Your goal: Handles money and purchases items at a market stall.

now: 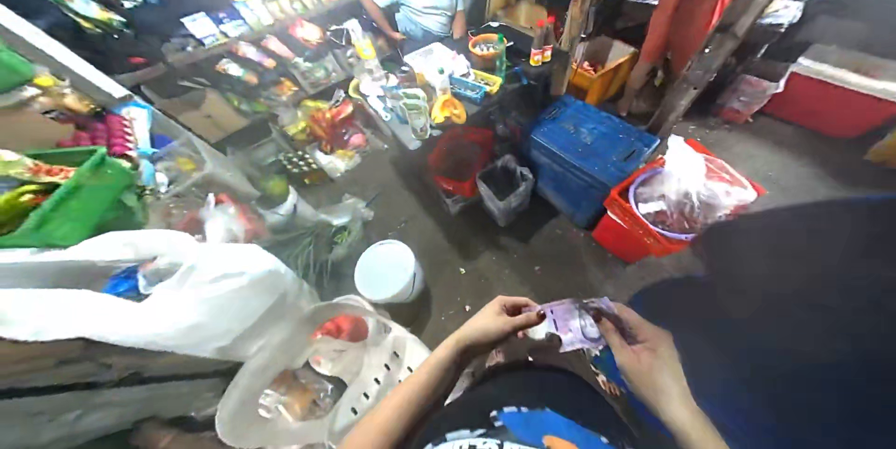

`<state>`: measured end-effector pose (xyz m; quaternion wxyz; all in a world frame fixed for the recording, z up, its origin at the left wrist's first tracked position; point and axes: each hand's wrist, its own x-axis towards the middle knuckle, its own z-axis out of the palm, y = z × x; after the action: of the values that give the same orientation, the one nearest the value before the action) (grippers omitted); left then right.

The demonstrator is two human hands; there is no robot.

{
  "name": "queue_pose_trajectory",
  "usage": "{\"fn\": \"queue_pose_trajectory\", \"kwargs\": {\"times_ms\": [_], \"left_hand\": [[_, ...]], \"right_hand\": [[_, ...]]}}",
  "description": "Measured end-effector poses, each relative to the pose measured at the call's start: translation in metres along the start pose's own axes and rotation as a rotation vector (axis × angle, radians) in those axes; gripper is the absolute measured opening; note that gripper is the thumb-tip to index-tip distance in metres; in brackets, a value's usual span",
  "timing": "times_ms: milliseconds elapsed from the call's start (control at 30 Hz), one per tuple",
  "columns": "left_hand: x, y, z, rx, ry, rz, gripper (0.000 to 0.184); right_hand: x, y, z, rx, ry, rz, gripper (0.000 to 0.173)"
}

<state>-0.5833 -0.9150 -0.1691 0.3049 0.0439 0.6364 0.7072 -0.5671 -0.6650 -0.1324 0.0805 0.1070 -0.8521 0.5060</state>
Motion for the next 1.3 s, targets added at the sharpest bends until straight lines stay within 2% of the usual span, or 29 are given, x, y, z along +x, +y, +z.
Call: {"fn": "queue_pose_trajectory", "kwargs": {"times_ms": [167,367,533,600,733,800,900,1000,1100,1200,1267,1300], "left_hand": [[0.042,0.042,-0.097,-0.030,0.238,-0.030,0.020],[0.135,0.097,-0.215,0.157,0.481,0.054,0.020],[0.210,0.177,-0.330,0.399,0.713,0.092,0.021],[0.241,0.217,-0.377,0.511,0.766,0.071,0.023],[0.306,0.274,-0.478,0.699,0.811,0.068,0.031],[0.340,0.302,-0.535,0.742,0.834,0.095,0.032],[0.402,0.340,-0.623,0.813,0.858,0.048,0.035],[0.467,0.360,-0.707,0.933,0.851,-0.137,0.041],[0.526,0.356,-0.773,1.022,0.867,-0.286,0.043],[0.565,0.353,-0.805,1.127,0.886,-0.401,0.058],[0.586,0.354,-0.800,1.106,0.854,-0.426,0.081],[0.597,0.355,-0.791,1.123,0.783,-0.428,0.080]], "right_hand": [[0.099,-0.004,0.052,0.023,-0.025,0.040,0.027],[0.222,0.046,0.085,0.027,-0.150,0.091,0.026],[0.348,0.066,0.095,-0.132,-0.303,0.148,0.029],[0.396,0.068,0.095,-0.190,-0.320,0.122,0.029],[0.469,0.082,0.093,-0.343,-0.459,0.227,0.036],[0.493,0.091,0.101,-0.420,-0.492,0.312,0.040],[0.510,0.113,0.119,-0.461,-0.500,0.454,0.044],[0.509,0.127,0.148,-0.474,-0.507,0.698,0.048],[0.508,0.132,0.176,-0.502,-0.502,0.877,0.051],[0.515,0.127,0.204,-0.402,-0.608,1.007,0.053],[0.528,0.117,0.212,-0.369,-0.619,1.078,0.055],[0.533,0.114,0.214,-0.368,-0.593,1.088,0.055]]}}
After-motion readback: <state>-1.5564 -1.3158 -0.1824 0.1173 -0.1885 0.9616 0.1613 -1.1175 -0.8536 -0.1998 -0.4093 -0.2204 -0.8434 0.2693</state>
